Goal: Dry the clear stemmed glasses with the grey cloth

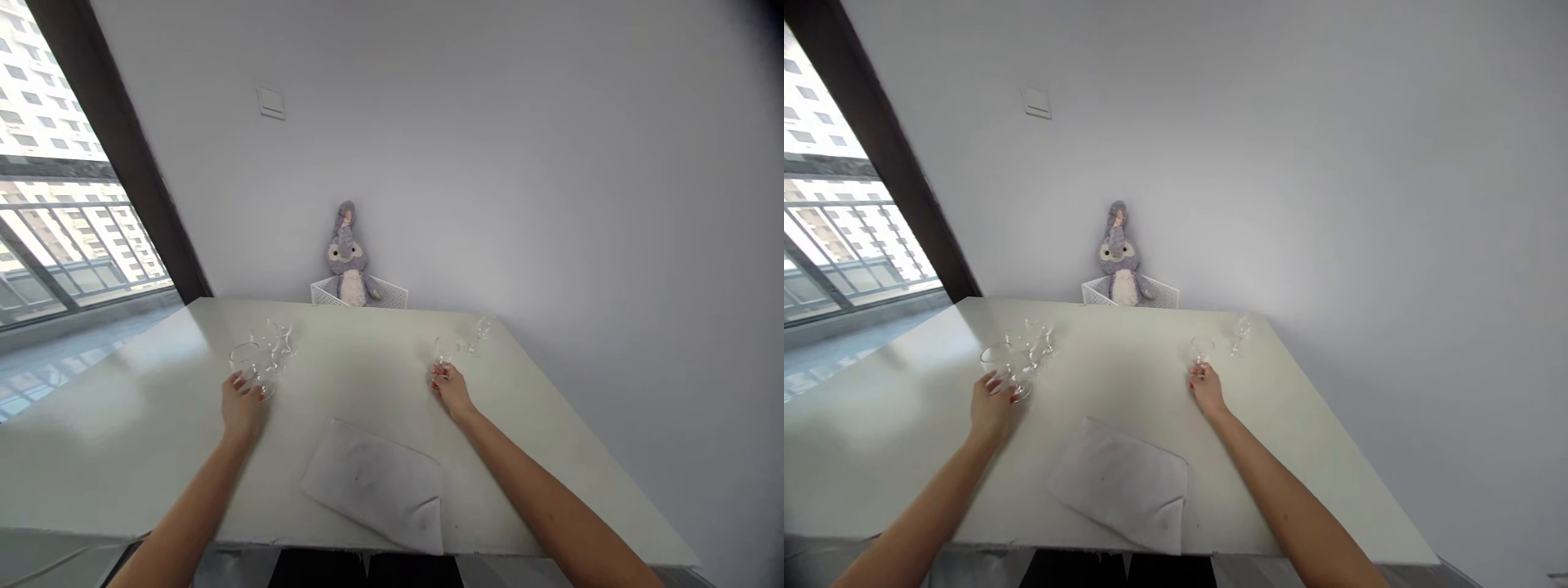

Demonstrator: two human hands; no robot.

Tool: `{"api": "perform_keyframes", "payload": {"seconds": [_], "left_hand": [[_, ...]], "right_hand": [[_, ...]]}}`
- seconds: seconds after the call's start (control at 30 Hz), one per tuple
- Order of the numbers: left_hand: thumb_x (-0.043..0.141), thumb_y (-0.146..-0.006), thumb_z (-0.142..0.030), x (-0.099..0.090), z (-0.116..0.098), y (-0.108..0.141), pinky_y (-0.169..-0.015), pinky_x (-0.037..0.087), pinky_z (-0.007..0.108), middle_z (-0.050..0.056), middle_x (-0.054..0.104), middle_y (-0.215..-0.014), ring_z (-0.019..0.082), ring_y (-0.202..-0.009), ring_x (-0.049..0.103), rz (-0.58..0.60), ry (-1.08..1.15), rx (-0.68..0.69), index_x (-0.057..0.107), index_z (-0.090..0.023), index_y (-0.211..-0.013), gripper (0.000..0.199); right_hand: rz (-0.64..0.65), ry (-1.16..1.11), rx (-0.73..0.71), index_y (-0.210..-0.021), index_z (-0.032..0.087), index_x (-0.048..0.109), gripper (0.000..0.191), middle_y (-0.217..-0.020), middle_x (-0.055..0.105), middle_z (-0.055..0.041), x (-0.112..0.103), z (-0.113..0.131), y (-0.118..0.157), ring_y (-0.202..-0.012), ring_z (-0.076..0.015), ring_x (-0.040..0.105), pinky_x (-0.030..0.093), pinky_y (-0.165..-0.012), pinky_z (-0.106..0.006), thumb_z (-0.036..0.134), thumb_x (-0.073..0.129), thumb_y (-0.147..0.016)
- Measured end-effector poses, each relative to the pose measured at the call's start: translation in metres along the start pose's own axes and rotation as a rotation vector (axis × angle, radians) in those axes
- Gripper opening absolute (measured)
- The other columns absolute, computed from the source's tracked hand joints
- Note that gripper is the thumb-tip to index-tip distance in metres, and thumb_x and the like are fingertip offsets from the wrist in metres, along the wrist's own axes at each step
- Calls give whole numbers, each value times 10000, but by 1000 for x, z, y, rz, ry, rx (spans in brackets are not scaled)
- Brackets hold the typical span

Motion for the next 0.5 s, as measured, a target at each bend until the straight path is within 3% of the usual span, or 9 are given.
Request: {"api": "perform_keyframes", "payload": {"seconds": [0.1, 0.13, 0.2, 0.3, 0.4, 0.5], "left_hand": [[513, -652, -187, -9, -11, 27, -614, 446, 289, 56, 475, -1151, 172, -824, 522, -105, 4, 163, 386, -251, -1156, 524], [512, -669, -205, -6, -14, 38, -628, 448, 299, 56, 488, -1141, 178, -827, 524, -79, 7, 190, 392, -257, -1152, 500], [481, -691, -208, 12, -20, 60, -633, 449, 305, 59, 512, -1119, 175, -800, 531, 77, -3, 208, 426, -253, -1123, 437], [511, -673, -212, 59, -27, 92, -592, 451, 263, 42, 507, -1156, 128, -720, 544, 463, -32, 149, 423, -267, -1148, 486], [538, -669, -208, 100, -36, 111, -555, 441, 229, 66, 452, -1250, 96, -676, 547, 666, -60, 111, 374, -275, -1224, 583], [565, -664, -205, 136, -39, 117, -492, 398, 200, 124, 412, -1290, 87, -646, 549, 717, -88, 47, 306, -252, -1287, 676]], "right_hand": [[100, -25, -23, -961, 212, 537, 369, -879, 592, -9, 36, 3, 9, -526, -82, 542, 401, -474, -201, 143, 477, -603], [148, -33, -34, -976, 217, 537, 391, -900, 595, -10, 49, 4, 13, -538, -81, 548, 403, -476, -197, 132, 470, -600], [231, -33, -68, -1010, 229, 535, 440, -974, 591, -16, 73, 9, 20, -576, -80, 561, 407, -486, -190, 108, 455, -595], [228, 2, -128, -1044, 252, 528, 486, -1087, 559, -8, 90, 14, 25, -636, -83, 580, 430, -529, -197, 86, 434, -597], [107, 24, -141, -1049, 244, 511, 469, -1095, 546, -9, 78, 11, 19, -643, -83, 582, 446, -586, -218, 83, 403, -621], [-100, 55, -123, -1046, 188, 478, 427, -1078, 532, -43, 37, 5, 0, -673, -84, 574, 441, -681, -236, 84, 351, -653]]}}
Point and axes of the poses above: each hand's wrist, its own y-axis away from the middle knuckle, its own x-axis out of the palm, z = x × y, the point moved 7 cm from there along -y, towards the middle knuckle
